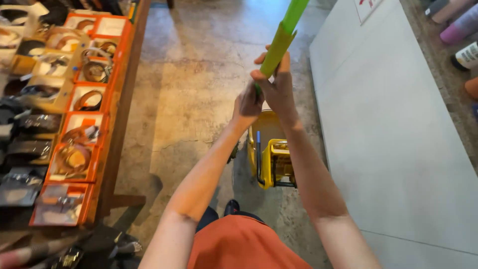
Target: The person mops a concrete floor in a retail store using a green-handled mop and a yellow bucket. They dip the mop into the bucket, wring it out using the built-in press, and then mop the floor between aisles of shoes and other merchandise.
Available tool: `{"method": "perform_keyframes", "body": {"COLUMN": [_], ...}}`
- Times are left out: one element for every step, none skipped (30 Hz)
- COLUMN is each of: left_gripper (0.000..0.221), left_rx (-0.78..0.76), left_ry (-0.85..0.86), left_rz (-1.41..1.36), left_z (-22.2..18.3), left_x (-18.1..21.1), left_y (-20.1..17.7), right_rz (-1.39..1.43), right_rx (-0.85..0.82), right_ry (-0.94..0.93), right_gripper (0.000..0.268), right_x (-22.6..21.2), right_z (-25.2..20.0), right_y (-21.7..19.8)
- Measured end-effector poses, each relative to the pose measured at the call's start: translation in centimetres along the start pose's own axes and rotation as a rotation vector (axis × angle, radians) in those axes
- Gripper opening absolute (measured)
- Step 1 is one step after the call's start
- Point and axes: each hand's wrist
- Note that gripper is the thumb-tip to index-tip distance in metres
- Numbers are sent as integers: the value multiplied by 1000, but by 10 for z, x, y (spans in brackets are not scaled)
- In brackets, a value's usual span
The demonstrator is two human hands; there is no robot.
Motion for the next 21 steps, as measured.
{"method": "perform_keyframes", "body": {"left_gripper": [33, 34, 36, 36, 36, 36, 36, 35, 34, 34, 34, 34, 34, 33, 32, 32, 32, 33, 33, 31, 28], "left_rx": [-16, -54, -92, -115, -189, -266, -292, -290, -289, -326, -352, -371, -402, -399, -395, -426, -468, -510, -542, -598, -654], "left_ry": [-3, 118, 240, 241, 204, 172, 177, 176, 173, 171, 165, 171, 181, 223, 264, 278, 255, 226, 234, 201, 170], "left_rz": [-10, 62, 132, 119, 82, 45, 33, -40, -113, -134, -178, -229, -256, -316, -378, -421, -446, -458, -488, -445, -400], "left_z": [13, 29, 44, 56, 69, 84, 99, 109, 118, 126, 136, 153, 160, 164, 168, 180, 192, 194, 193, 192, 191], "left_x": [-19, -36, -53, -47, -42, -38, -35, -31, -28, -25, -22, -19, -28, -33, -36, -30, -24, -17, -21, -28, -35], "left_y": [20, 41, 64, 73, 81, 89, 99, 112, 124, 133, 140, 144, 154, 171, 186, 183, 177, 177, 188, 195, 202], "right_rz": [-15, -5, 6, -10, -81, -151, -167, -109, -51, -79, -100, -123, -153, -237, -319, -360, -447, -525, -556, -528, -500], "right_rx": [11, 57, 103, 123, 178, 237, 260, 269, 278, 308, 339, 367, 395, 457, 519, 552, 580, 606, 638, 636, 633], "right_ry": [5, 64, 122, 127, 135, 141, 144, 129, 112, 120, 121, 107, 98, 126, 154, 136, 139, 154, 147, 152, 156], "right_gripper": [48, 45, 43, 43, 29, 16, 16, 16, 15, 15, 15, 15, 15, 17, 18, 18, 19, 21, 21, 21, 20], "right_x": [23, 46, 70, 81, 93, 105, 114, 121, 129, 129, 129, 128, 127, 125, 122, 126, 128, 131, 138, 146, 154], "right_z": [3, 8, 14, 20, 27, 35, 50, 61, 71, 80, 88, 103, 110, 118, 126, 133, 139, 138, 136, 133, 130], "right_y": [-2, -5, -8, -15, -21, -25, -30, -38, -46, -51, -53, -50, -47, -52, -56, -51, -46, -49, -58, -62, -66]}}
Point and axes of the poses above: each hand's wrist, its own z-axis towards the middle knuckle, its own y-axis out of the palm, x = y × z, and after that the axes turned 13 degrees about x, right-handed
